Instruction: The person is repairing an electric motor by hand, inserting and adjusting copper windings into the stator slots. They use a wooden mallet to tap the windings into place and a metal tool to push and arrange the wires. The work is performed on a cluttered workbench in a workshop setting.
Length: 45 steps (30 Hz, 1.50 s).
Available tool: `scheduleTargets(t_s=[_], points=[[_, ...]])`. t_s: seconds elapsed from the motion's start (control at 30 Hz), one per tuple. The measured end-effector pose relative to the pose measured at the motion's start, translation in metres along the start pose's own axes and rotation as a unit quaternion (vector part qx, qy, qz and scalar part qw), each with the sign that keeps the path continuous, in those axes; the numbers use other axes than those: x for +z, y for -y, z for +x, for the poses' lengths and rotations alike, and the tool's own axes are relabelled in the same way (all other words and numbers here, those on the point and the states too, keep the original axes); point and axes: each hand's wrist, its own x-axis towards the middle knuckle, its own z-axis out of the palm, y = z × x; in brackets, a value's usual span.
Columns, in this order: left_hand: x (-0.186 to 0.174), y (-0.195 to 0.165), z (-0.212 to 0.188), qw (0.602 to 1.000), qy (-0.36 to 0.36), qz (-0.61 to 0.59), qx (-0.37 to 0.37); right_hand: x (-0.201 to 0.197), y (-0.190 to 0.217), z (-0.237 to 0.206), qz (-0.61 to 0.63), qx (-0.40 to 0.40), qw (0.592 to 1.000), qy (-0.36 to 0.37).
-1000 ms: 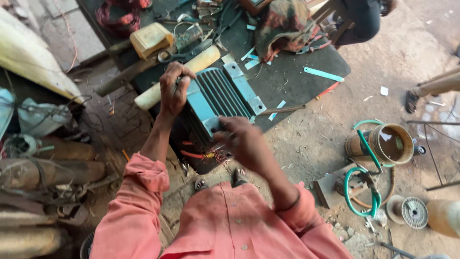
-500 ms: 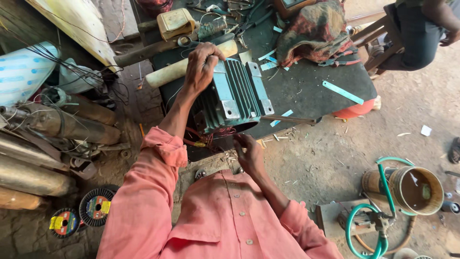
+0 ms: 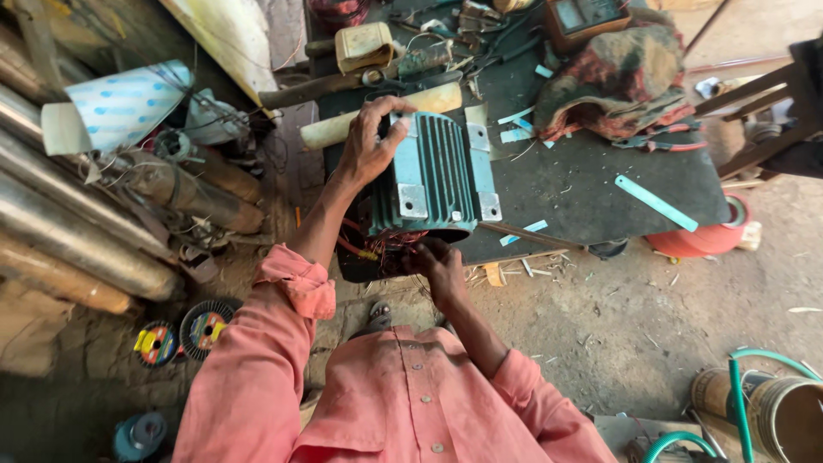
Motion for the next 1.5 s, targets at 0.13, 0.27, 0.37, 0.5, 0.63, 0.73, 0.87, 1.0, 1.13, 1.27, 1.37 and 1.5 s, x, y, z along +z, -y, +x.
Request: scheduleTargets(t_s=[0.13,0.27,0.37,0.5,0.63,0.73,0.87,1.0,1.13,1.27,1.37,1.5], points=[[0.007,-0.003,-0.002,1.0,0.006,0.01,-0.016,0.009,0.002,0.007,0.089,0.064,0.994,-0.014],[0.012,-0.003,-0.001,1.0,0.005,0.009,-0.026,0.011,0.004,0.004,0.071,0.066,0.994,-0.052],[0.012,-0.001,-0.002,1.0,0.001,0.006,-0.009,0.01,0.005,0.002,0.014,0.034,0.998,-0.042],[0.012,0.0,-0.003,1.0,0.008,0.009,-0.028,0.012,0.004,0.009,0.03,0.03,0.998,-0.044],[0.012,-0.005,-0.004,0.998,-0.003,0.049,-0.04,0.013,-0.001,0.014,0.049,0.044,0.997,-0.045],[0.012,-0.016,-0.023,0.995,-0.061,0.078,0.013,0.008,-0.003,0.014,0.078,0.064,0.994,-0.028],[0.018,-0.051,-0.084,0.964,-0.218,0.15,0.027,0.005,0.001,0.02,0.115,0.081,0.99,-0.014],[0.041,-0.1,-0.159,0.949,-0.262,0.15,0.091,-0.001,0.008,0.022,0.074,0.106,0.991,0.038],[0.052,-0.115,-0.191,0.956,-0.178,0.226,0.061,-0.003,0.015,0.021,0.057,0.121,0.99,0.054],[0.045,-0.112,-0.167,0.929,-0.283,0.222,0.083,-0.015,0.023,0.012,-0.008,0.119,0.989,0.089],[0.035,-0.12,-0.127,0.943,-0.224,0.243,0.046,-0.043,0.036,-0.01,-0.228,-0.046,0.967,0.099],[0.04,-0.117,-0.052,0.914,-0.06,0.386,-0.106,-0.088,0.065,-0.033,-0.347,-0.239,0.906,-0.048]])
